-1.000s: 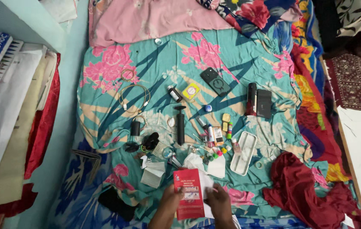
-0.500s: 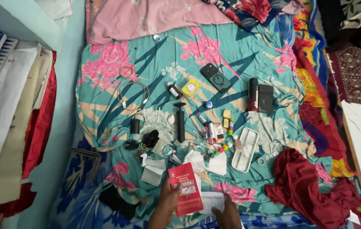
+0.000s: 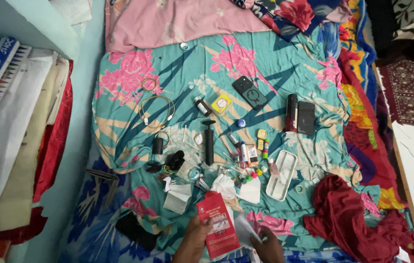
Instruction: The person picks up and organizes various personal items including a packet of cotton swabs, a jar, a watch, and multiple small containers from a shelf and a bed.
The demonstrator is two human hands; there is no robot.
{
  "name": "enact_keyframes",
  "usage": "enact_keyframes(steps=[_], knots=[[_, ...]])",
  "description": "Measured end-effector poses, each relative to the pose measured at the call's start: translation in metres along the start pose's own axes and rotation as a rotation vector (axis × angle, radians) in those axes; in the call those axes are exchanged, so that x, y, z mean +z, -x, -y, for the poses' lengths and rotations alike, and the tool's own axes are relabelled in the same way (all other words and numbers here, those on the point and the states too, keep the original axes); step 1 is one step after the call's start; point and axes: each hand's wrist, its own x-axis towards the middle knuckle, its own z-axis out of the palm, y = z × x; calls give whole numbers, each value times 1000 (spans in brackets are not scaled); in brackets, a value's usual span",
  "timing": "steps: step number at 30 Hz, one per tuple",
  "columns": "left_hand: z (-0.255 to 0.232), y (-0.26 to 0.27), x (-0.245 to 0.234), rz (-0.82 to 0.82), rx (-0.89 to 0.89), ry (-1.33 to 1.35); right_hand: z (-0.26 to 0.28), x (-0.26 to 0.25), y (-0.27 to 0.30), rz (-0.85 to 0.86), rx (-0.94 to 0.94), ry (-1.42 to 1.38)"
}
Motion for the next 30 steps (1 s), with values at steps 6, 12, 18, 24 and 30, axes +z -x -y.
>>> enact_keyframes(steps=[6,12,18,24,30], knots=[[-15,-9,24,102,-26,196,47,-4,7,-54,182,-939],[-47,-4,44,68,13,135,134,-10,50,138,-639,-540],[-90,9,38,-94,56,-140,197,-31,58,579,284,-1088],[-80,-11,28,-44,63,-219,212,3,46,391,-134,-602],[-97,-8,13,-87,-107,-136,218,25,45,188,-247,-557]])
